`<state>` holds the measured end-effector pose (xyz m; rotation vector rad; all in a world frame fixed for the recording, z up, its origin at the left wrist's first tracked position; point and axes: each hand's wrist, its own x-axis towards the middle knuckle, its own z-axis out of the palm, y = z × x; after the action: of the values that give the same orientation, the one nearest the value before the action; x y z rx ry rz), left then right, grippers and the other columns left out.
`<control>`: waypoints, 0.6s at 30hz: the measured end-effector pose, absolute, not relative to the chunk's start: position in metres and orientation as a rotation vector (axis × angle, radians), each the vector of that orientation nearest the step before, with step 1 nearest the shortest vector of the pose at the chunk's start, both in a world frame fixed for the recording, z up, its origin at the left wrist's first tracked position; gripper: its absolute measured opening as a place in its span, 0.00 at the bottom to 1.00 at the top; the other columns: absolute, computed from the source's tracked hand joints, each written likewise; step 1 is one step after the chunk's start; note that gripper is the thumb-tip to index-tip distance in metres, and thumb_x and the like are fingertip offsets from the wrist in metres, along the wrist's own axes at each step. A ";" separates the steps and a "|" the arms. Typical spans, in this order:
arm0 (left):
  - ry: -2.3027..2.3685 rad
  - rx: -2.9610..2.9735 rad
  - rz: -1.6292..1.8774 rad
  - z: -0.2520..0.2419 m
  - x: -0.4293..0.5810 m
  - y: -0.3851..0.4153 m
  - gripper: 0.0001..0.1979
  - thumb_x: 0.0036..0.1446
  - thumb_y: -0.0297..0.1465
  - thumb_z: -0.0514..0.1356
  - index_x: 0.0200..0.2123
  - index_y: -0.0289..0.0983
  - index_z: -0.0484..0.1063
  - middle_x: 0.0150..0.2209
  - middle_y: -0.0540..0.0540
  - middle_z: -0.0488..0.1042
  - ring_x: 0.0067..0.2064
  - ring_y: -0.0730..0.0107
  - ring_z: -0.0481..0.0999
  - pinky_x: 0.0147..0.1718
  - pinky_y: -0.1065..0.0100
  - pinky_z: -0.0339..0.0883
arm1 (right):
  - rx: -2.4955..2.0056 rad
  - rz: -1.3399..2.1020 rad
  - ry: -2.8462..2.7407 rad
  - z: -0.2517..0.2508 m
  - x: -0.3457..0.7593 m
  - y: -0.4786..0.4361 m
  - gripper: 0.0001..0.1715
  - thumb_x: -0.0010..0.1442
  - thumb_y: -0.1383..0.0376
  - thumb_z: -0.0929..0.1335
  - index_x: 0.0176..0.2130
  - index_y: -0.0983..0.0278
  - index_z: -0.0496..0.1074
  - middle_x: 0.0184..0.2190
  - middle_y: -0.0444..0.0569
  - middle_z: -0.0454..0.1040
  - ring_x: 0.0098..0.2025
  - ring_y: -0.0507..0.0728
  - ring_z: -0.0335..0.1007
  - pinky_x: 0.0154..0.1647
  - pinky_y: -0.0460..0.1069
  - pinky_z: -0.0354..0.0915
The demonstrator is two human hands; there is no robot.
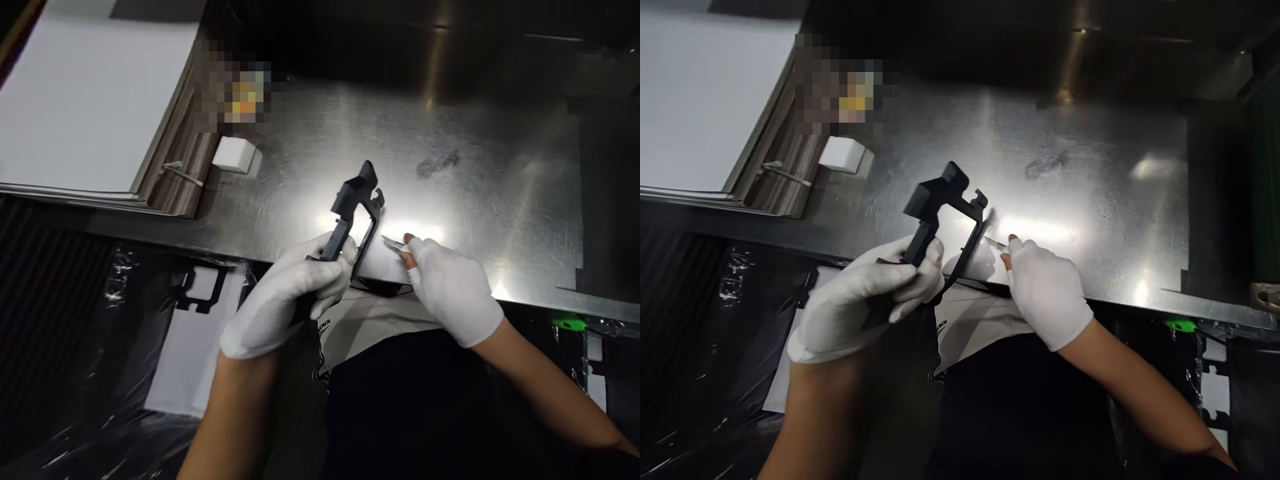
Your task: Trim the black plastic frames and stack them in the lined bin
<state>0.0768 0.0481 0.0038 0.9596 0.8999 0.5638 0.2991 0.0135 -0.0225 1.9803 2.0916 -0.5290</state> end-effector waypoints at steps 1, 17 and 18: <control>0.881 0.921 0.638 0.003 0.073 0.045 0.10 0.63 0.39 0.63 0.39 0.37 0.73 0.20 0.56 0.59 0.21 0.73 0.56 0.30 0.64 0.56 | 2.040 -0.520 2.073 -0.024 0.303 0.013 0.25 0.82 0.55 0.55 0.63 0.63 0.71 0.41 0.51 0.81 0.31 0.56 0.76 0.26 0.49 0.60; 0.219 0.333 0.994 -0.023 0.049 0.006 0.16 0.62 0.37 0.67 0.34 0.39 0.61 0.16 0.65 0.51 0.10 0.84 0.46 0.22 0.72 0.57 | 2.011 -2.619 2.069 -0.035 0.256 0.009 0.35 0.80 0.47 0.53 0.72 0.61 0.65 0.43 0.53 0.79 0.47 0.62 0.78 0.54 0.61 0.75; 0.199 0.310 1.001 -0.026 0.050 0.005 0.16 0.62 0.37 0.66 0.33 0.39 0.60 0.16 0.65 0.51 0.10 0.84 0.46 0.22 0.72 0.57 | 1.927 -2.820 1.959 -0.040 0.250 0.008 0.36 0.80 0.47 0.52 0.71 0.61 0.66 0.38 0.50 0.77 0.42 0.61 0.77 0.50 0.60 0.76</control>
<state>0.0496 0.0047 -0.0256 0.3102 0.1986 1.0013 0.2501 0.0083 -0.0399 1.9275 1.9592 -2.8204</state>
